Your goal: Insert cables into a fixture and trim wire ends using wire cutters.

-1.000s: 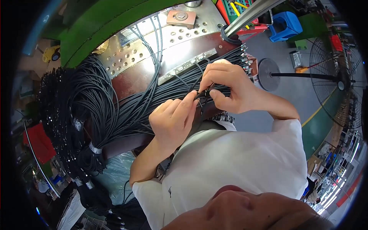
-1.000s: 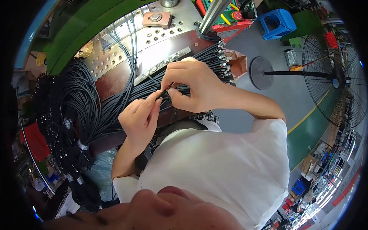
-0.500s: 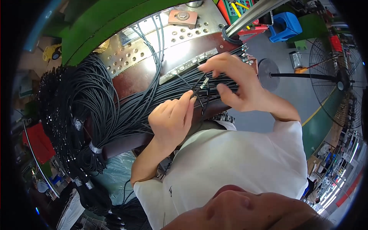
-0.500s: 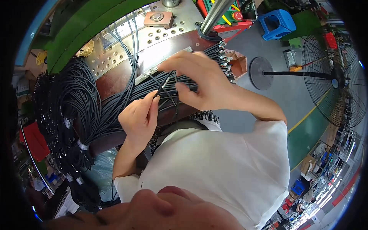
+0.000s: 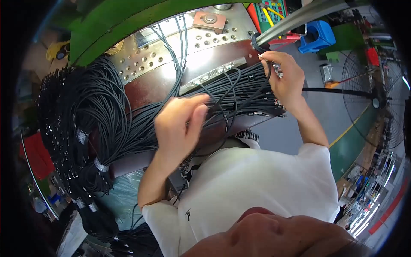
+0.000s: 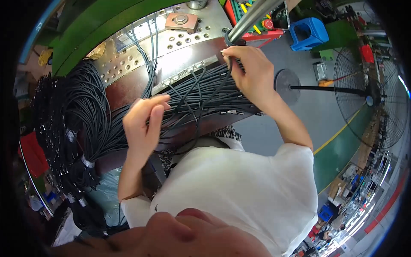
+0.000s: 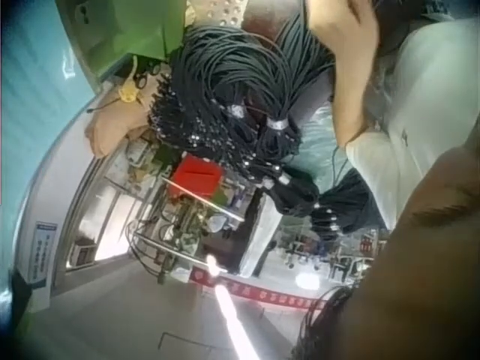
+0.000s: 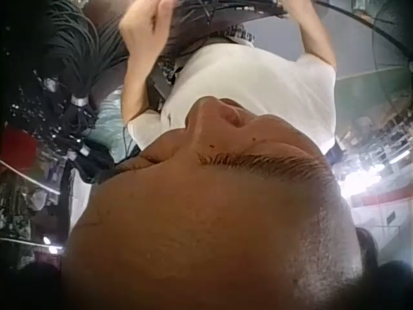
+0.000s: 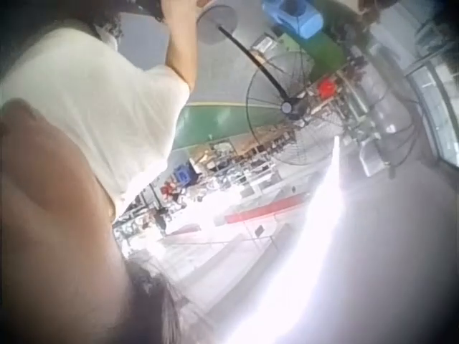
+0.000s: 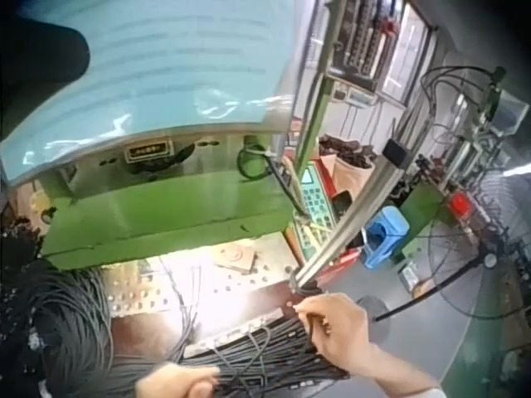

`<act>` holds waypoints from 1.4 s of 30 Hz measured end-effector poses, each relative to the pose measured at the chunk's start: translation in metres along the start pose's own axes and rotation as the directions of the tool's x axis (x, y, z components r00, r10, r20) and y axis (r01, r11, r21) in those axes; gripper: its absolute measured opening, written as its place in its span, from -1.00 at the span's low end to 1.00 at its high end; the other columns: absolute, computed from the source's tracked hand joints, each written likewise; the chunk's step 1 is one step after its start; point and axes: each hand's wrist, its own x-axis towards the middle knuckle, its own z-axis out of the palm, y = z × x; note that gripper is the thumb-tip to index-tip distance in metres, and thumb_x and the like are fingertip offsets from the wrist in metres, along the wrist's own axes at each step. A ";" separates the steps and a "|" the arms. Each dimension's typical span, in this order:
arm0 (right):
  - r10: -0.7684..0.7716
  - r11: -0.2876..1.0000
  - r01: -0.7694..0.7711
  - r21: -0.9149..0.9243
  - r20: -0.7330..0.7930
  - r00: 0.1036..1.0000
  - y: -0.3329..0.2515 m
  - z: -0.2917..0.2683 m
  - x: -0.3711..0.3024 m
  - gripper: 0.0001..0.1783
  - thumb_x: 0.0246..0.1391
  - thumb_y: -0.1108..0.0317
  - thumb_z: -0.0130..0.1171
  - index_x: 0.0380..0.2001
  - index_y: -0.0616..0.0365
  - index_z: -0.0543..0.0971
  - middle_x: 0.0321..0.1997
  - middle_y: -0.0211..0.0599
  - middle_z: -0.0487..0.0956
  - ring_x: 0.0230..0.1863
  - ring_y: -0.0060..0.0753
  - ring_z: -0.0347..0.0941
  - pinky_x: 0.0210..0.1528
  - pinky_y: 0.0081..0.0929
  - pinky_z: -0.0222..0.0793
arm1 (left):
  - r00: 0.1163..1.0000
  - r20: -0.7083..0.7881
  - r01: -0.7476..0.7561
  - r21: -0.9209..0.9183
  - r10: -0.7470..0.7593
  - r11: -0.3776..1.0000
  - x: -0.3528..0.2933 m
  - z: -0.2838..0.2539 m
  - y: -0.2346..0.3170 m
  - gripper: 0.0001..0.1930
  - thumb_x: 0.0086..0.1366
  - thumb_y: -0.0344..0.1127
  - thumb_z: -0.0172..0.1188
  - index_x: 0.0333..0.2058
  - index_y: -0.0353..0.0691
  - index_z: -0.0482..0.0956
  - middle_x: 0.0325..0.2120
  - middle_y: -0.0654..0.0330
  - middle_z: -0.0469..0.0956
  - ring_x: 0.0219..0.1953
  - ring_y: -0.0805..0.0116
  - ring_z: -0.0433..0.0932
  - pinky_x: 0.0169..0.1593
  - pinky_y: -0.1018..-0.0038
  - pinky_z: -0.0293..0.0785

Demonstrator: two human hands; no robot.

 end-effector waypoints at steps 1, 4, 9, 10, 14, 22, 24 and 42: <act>0.096 0.995 -0.096 0.017 -0.005 0.995 0.006 0.001 0.004 -0.81 -0.16 0.48 0.21 -0.37 0.07 0.54 -0.48 -0.36 0.55 -0.42 -0.26 0.47 -0.35 -0.40 0.35 | 0.985 -0.058 -0.138 0.275 0.160 0.951 0.008 -0.002 -0.016 -0.83 0.14 -0.37 0.15 -0.26 -0.18 0.57 -0.45 0.23 0.53 -0.36 0.20 0.50 -0.27 0.43 0.43; -0.096 0.978 0.036 0.205 0.289 0.953 -0.008 0.020 0.027 -0.79 -0.11 0.60 0.20 -0.34 0.13 0.56 -0.43 -0.33 0.57 -0.39 -0.31 0.49 -0.33 -0.55 0.37 | 0.991 0.084 -0.136 0.532 0.108 0.836 0.010 0.005 -0.035 -0.80 0.05 -0.38 0.17 -0.28 -0.11 0.56 -0.34 0.27 0.47 -0.27 0.27 0.45 -0.26 0.40 0.35; -0.202 0.969 0.058 0.239 0.641 0.740 -0.019 0.058 0.057 -0.88 -0.11 0.46 0.19 -0.40 0.11 0.53 -0.44 -0.25 0.56 -0.39 -0.21 0.50 -0.34 -0.44 0.40 | 0.989 0.044 -0.143 0.534 0.141 0.833 0.010 0.009 -0.054 -0.76 0.02 -0.43 0.10 -0.28 -0.11 0.56 -0.37 0.29 0.46 -0.29 0.31 0.45 -0.30 0.41 0.33; -0.203 0.971 0.041 0.236 0.717 0.667 -0.021 0.061 0.060 -0.89 -0.12 0.45 0.18 -0.43 0.12 0.52 -0.45 -0.24 0.56 -0.40 -0.19 0.50 -0.35 -0.44 0.40 | 0.988 0.040 -0.149 0.531 0.150 0.834 0.010 0.010 -0.055 -0.77 0.02 -0.43 0.10 -0.28 -0.11 0.56 -0.36 0.30 0.46 -0.29 0.32 0.45 -0.29 0.41 0.33; -0.228 0.969 0.097 0.227 0.669 0.707 -0.018 0.068 0.039 -0.90 -0.13 0.46 0.18 -0.49 0.16 0.47 -0.47 -0.24 0.55 -0.42 -0.19 0.50 -0.40 -0.42 0.41 | 0.990 0.020 -0.134 0.496 0.143 0.858 0.008 0.012 -0.058 -0.79 0.02 -0.42 0.13 -0.30 -0.13 0.57 -0.35 0.31 0.46 -0.29 0.32 0.43 -0.27 0.42 0.34; -0.249 0.968 0.200 0.150 0.513 0.821 -0.030 0.071 0.029 -0.82 -0.26 0.56 0.21 -0.50 0.19 0.45 -0.51 -0.26 0.47 -0.43 -0.19 0.45 -0.38 -0.41 0.40 | 0.992 0.013 -0.119 0.443 0.127 0.889 0.005 0.009 -0.061 -0.75 -0.01 -0.45 0.17 -0.27 -0.13 0.57 -0.34 0.29 0.45 -0.28 0.30 0.42 -0.24 0.42 0.35; -0.265 0.963 0.248 0.102 0.508 0.820 -0.031 0.072 0.028 -0.81 -0.27 0.57 0.22 -0.50 0.18 0.45 -0.50 -0.27 0.47 -0.42 -0.21 0.45 -0.38 -0.42 0.40 | 0.993 0.011 -0.112 0.435 0.119 0.893 0.003 0.009 -0.062 -0.74 -0.01 -0.45 0.17 -0.27 -0.13 0.57 -0.34 0.29 0.45 -0.27 0.30 0.42 -0.24 0.42 0.35; -0.276 0.923 0.020 0.384 0.624 0.731 0.016 0.065 0.101 -0.70 0.00 0.26 0.15 -0.20 0.16 0.54 -0.21 -0.19 0.57 -0.21 -0.23 0.50 -0.19 -0.41 0.41 | 0.893 -0.027 0.384 -0.477 -0.450 0.790 0.062 -0.028 -0.104 -0.67 0.28 -0.27 0.03 -0.07 -0.39 0.44 -0.21 0.01 0.55 -0.20 0.24 0.52 -0.08 0.39 0.43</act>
